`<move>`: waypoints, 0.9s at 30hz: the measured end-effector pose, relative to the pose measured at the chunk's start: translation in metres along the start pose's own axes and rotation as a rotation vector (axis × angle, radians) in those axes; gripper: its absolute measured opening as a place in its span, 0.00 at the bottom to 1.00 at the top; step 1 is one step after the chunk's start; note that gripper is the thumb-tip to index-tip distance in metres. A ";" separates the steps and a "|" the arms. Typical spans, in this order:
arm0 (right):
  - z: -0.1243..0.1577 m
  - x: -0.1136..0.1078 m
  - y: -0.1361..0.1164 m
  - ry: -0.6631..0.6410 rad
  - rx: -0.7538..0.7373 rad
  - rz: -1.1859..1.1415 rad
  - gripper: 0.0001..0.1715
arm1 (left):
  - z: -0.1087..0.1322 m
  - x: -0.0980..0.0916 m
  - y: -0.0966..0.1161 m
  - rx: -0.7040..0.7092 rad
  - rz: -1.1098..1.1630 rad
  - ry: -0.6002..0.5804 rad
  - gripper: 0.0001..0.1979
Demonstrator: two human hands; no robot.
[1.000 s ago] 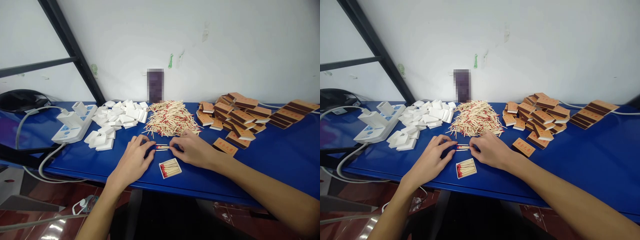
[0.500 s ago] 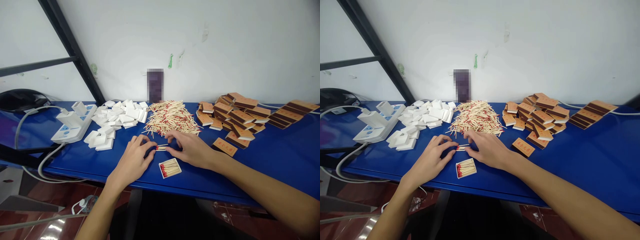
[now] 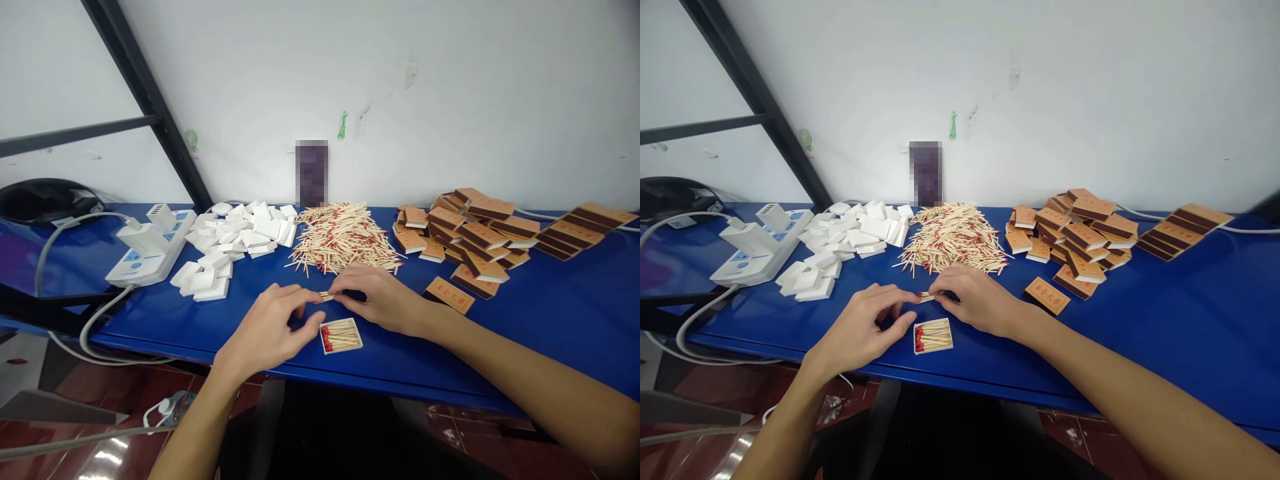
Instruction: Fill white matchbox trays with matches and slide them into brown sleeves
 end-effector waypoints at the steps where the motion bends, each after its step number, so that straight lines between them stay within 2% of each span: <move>1: 0.000 0.000 0.000 -0.004 0.002 0.006 0.10 | 0.001 0.002 0.002 0.004 -0.003 -0.027 0.11; 8: 0.003 0.001 0.002 -0.053 0.026 0.033 0.13 | 0.005 0.012 -0.004 -0.067 -0.018 -0.112 0.26; 14: 0.002 0.001 0.006 -0.055 0.066 0.023 0.12 | 0.005 0.011 -0.002 -0.021 0.041 -0.089 0.16; 20: -0.001 -0.001 0.011 -0.110 0.143 0.020 0.08 | 0.005 0.009 0.004 0.033 0.025 -0.085 0.15; 27: -0.001 -0.005 0.011 -0.189 0.180 0.019 0.11 | 0.003 0.007 0.004 0.022 -0.007 -0.070 0.14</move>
Point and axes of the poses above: each hand's wrist, its own z-axis away from the middle knuckle, its own x-axis out of the palm, y = z × x, the point moved 9 cm from there along -z, towards the middle knuckle, and after that the axes turned 10 degrees about z, right-handed, at the moved point
